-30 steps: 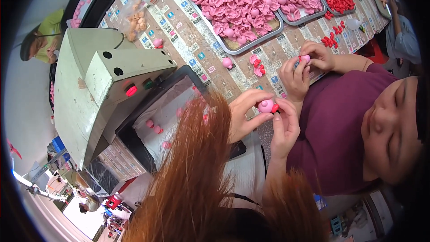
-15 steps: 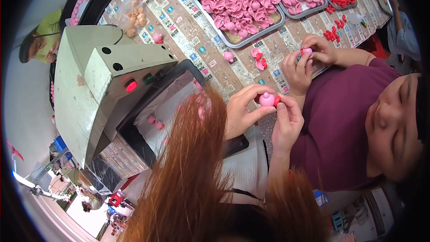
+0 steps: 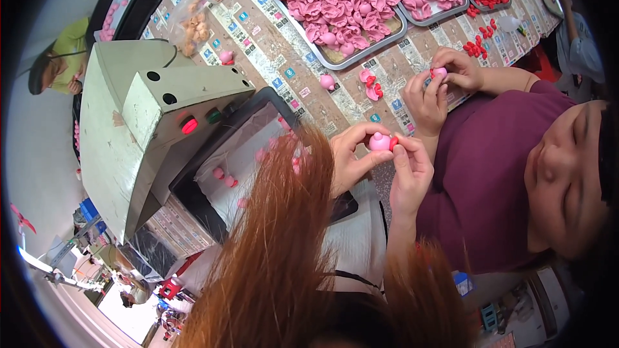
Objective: Assembling small pink toy parts at a factory workbench.
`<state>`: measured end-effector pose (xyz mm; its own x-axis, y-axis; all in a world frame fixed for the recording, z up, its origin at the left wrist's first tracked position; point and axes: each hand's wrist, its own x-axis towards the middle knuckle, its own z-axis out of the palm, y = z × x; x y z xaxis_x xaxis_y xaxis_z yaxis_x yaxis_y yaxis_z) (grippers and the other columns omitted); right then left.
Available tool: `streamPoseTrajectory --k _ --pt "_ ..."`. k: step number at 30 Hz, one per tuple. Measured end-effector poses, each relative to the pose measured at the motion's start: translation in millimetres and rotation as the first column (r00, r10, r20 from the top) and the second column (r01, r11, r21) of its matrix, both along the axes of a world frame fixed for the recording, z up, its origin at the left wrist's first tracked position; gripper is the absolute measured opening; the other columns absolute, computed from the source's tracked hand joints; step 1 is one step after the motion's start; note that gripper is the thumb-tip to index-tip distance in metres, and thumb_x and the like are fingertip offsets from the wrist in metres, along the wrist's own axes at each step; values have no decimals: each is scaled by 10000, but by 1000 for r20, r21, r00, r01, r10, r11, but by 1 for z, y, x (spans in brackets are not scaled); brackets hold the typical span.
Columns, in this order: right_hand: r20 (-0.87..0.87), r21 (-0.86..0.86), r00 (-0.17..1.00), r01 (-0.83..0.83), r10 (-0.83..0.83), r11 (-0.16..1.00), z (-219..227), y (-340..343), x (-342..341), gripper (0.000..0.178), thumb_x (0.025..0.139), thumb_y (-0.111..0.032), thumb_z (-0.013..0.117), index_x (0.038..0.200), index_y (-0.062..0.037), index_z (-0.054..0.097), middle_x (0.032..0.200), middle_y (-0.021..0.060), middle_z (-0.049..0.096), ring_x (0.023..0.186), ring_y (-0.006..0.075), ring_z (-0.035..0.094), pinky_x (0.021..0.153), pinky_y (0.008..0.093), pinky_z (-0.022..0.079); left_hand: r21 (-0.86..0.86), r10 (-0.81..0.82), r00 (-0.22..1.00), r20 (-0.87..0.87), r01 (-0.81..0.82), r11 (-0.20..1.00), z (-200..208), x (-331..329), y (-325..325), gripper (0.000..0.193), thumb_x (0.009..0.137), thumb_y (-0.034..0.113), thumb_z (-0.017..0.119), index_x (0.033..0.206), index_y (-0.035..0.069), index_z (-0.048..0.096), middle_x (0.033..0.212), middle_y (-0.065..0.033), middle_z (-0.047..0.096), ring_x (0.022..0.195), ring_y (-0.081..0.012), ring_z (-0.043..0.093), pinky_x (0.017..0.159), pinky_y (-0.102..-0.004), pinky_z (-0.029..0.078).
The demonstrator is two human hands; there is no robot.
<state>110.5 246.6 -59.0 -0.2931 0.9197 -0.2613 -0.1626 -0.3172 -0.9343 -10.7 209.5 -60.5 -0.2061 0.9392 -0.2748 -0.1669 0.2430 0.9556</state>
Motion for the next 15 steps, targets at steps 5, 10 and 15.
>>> streamPoseTrajectory --k 5,10,15 --pt "74 -2 990 121 -120 993 2 7 -12 148 848 -59 449 931 31 532 912 58 495 921 137 476 813 239 367 -167 172 719 674 -78 983 -16 6 12 313 773 51 572 1063 26 458 981 -68 523 927 -133 518 820 -264 406" --pt "383 401 895 61 -228 914 -11 -5 -8 200 878 -123 394 909 33 515 965 94 471 943 157 446 832 282 349 -218 263 530 806 -147 965 -23 5 13 304 791 84 558 1072 48 447 982 -63 529 914 -153 526 817 -288 417" --pt "-131 -257 940 274 -315 927 -31 -8 -11 414 913 -302 278 887 6 554 886 113 504 847 179 450 748 282 362 -223 289 539 791 -186 957 -31 4 8 302 800 113 556 1077 64 445 976 -52 548 892 -144 525 801 -300 411"
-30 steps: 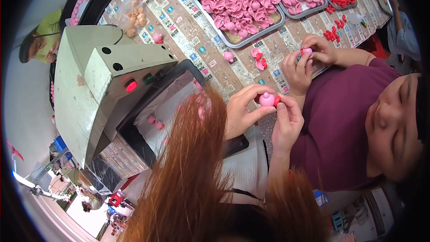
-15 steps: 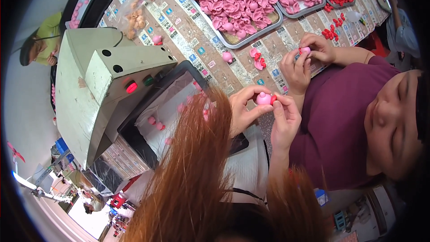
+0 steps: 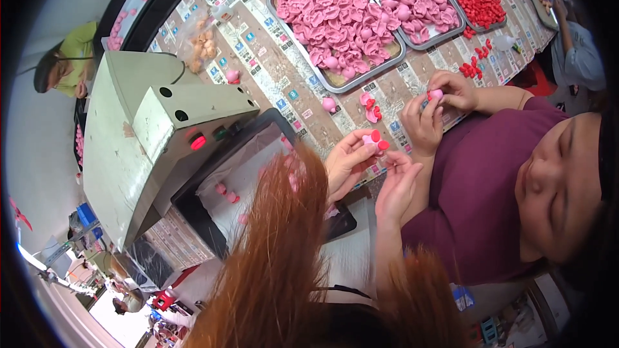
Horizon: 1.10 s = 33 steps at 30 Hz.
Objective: Assembling small pink toy parts at a factory workbench.
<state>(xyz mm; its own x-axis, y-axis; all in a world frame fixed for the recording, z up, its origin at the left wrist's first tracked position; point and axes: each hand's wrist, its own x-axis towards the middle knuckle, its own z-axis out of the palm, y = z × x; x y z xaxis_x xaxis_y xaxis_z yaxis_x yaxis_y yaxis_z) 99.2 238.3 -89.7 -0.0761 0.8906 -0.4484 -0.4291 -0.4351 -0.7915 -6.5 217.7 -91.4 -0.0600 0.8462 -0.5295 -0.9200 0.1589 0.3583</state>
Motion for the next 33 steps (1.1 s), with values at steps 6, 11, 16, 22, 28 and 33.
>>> streamPoseTrajectory --k 6,11,16,22,28,33 --pt "723 453 690 -433 -38 780 12 5 -9 478 889 -389 299 924 -37 621 817 104 457 805 222 430 720 316 350 -4 77 995 60 -77 997 -4 0 3 264 795 92 557 1029 68 436 967 -66 546 865 -137 518 794 -292 403" --pt "764 479 635 -442 -114 758 5 5 -3 458 889 -372 311 905 -39 624 819 105 460 799 228 431 730 335 348 -14 68 998 14 -68 998 2 1 1 257 795 90 557 1023 66 439 971 -64 546 868 -141 518 796 -296 404" --pt "793 493 596 -508 -125 706 9 5 -5 450 892 -356 313 873 -28 621 828 105 467 808 227 437 745 335 350 -5 50 998 30 -50 999 0 -1 -1 293 812 131 541 1073 53 431 994 -71 537 866 -141 516 787 -291 410" --pt "615 480 788 -339 -35 809 19 13 -5 478 889 -379 309 828 -12 607 849 105 471 837 210 442 750 320 358 155 -94 872 480 21 988 -6 -5 -2 455 844 236 495 1207 6 347 961 -58 512 836 -135 506 769 -285 419" --pt "662 550 749 -462 -26 696 26 18 -2 490 874 -414 329 822 -14 608 857 107 471 837 217 438 741 325 356 169 -135 852 507 55 984 -9 -3 -5 421 863 255 454 1202 23 363 984 -62 508 827 -143 507 780 -323 427" --pt "755 482 653 -496 -55 722 35 16 -3 529 865 -460 329 828 1 586 882 107 467 827 194 459 763 303 355 203 -149 864 481 55 978 -8 -1 -4 411 868 276 440 1194 36 372 1043 -72 498 851 -155 515 780 -346 433"
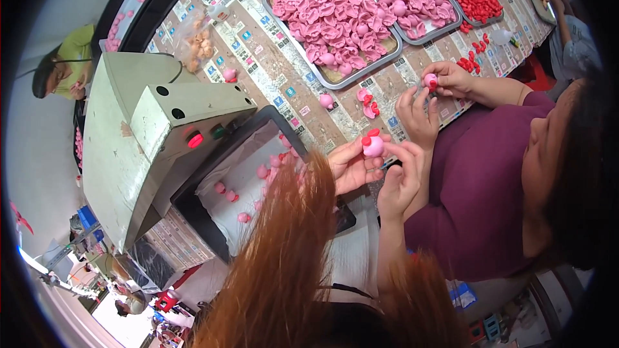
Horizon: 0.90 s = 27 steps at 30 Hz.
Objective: Assembling small pink toy parts at a factory workbench.
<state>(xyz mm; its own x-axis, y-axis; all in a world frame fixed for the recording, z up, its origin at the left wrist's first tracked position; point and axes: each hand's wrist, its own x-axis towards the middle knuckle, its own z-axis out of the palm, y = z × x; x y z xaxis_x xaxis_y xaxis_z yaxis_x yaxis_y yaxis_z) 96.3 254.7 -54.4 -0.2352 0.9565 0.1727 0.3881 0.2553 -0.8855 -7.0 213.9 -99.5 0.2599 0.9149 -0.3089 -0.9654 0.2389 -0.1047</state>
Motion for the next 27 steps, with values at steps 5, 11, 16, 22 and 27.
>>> streamPoseTrajectory --k 5,11,16,22,27 --pt "-395 -44 918 26 -41 999 6 8 -10 379 842 -296 473 1038 28 484 828 99 500 783 195 500 704 314 402 -46 16 999 -37 -18 999 -12 -2 -2 358 872 286 430 1140 48 423 1023 -65 520 874 -167 530 762 -324 444" --pt "-369 -595 883 16 -291 804 21 9 -5 256 741 49 546 993 31 502 729 67 541 699 114 530 549 194 424 -228 -5 950 -312 -69 971 -9 -8 -4 280 855 192 469 1097 53 441 1002 -67 534 878 -164 529 769 -297 432" --pt "-82 41 986 -145 148 989 3 10 -8 201 723 -23 574 920 11 550 744 101 549 737 182 535 649 271 429 -283 -66 865 -497 -90 955 -15 -21 -14 344 836 161 504 1144 45 406 970 -46 534 870 -132 511 755 -272 418" --pt "-201 -342 979 -103 34 934 -10 -5 -18 183 731 3 556 913 20 542 853 102 538 759 166 530 682 258 426 -284 -135 760 -635 -68 957 -14 -26 -22 291 822 176 533 1065 32 460 901 -30 543 809 -111 520 707 -233 411" --pt "-192 -468 981 -112 22 877 -30 -9 4 199 787 -2 509 984 26 509 907 44 496 842 105 484 769 214 384 -264 -59 789 -611 -132 956 -21 -10 -13 238 815 132 534 1008 12 462 862 -54 541 772 -126 526 704 -246 421"
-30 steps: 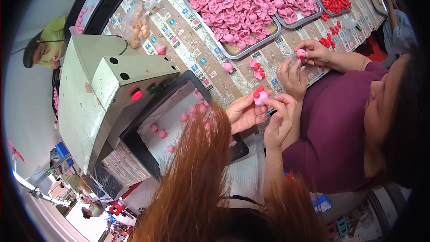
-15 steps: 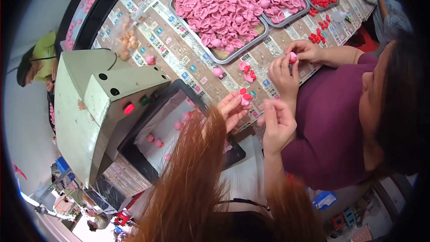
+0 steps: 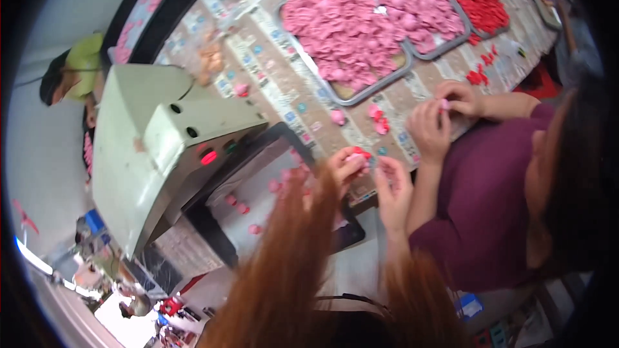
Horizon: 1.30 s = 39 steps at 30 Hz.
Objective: Assembling small pink toy parts at a factory workbench.
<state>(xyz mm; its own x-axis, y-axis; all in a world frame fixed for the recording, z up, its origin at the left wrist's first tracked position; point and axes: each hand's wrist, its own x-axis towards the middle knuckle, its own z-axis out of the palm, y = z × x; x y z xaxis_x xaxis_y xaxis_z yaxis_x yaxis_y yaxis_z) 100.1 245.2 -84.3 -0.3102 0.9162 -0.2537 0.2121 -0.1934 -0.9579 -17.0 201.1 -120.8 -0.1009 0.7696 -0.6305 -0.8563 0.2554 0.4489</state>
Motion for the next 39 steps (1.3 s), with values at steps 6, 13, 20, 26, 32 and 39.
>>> streamPoseTrajectory --k 6,13,20,26,32,39 --pt "62 25 998 -29 27 999 4 3 -8 193 753 -25 545 942 15 535 856 96 536 741 171 537 684 257 432 -4 36 999 -14 -36 999 6 -6 -4 257 801 108 549 1023 18 456 865 -50 548 768 -117 526 706 -232 420" --pt "59 9 997 -54 54 998 -9 2 -9 283 750 -69 572 1014 -1 499 949 98 501 726 163 529 667 260 437 -83 -59 947 -316 34 996 -2 7 -3 318 759 74 576 1051 40 456 944 -31 526 854 -106 508 753 -242 408" --pt "-132 -223 988 44 -75 974 -37 1 2 208 769 -48 553 965 8 511 900 88 528 727 121 545 634 224 445 -156 -270 446 -853 275 949 6 15 5 301 705 40 604 993 18 521 931 -50 521 815 -112 501 708 -240 413" --pt "-174 -300 982 22 -77 954 -35 5 0 215 776 -58 563 966 20 502 881 66 530 731 93 536 636 209 440 -138 -235 327 -915 292 946 17 13 10 274 675 33 612 940 14 548 849 -86 570 744 -172 540 682 -274 427" --pt "-228 -343 973 -58 -24 937 -24 4 -11 316 761 -60 591 1034 11 450 912 67 510 759 79 514 638 195 432 -93 -158 251 -955 250 964 20 9 9 313 634 27 621 937 19 543 896 -109 559 821 -243 539 712 -302 421" --pt "-397 -622 883 -57 -251 781 -30 9 -10 185 832 -140 525 961 -16 478 881 33 528 791 67 510 708 196 414 -47 -134 242 -961 335 941 22 0 7 422 661 50 629 1065 31 508 1028 -102 534 990 -239 482 866 -322 353"
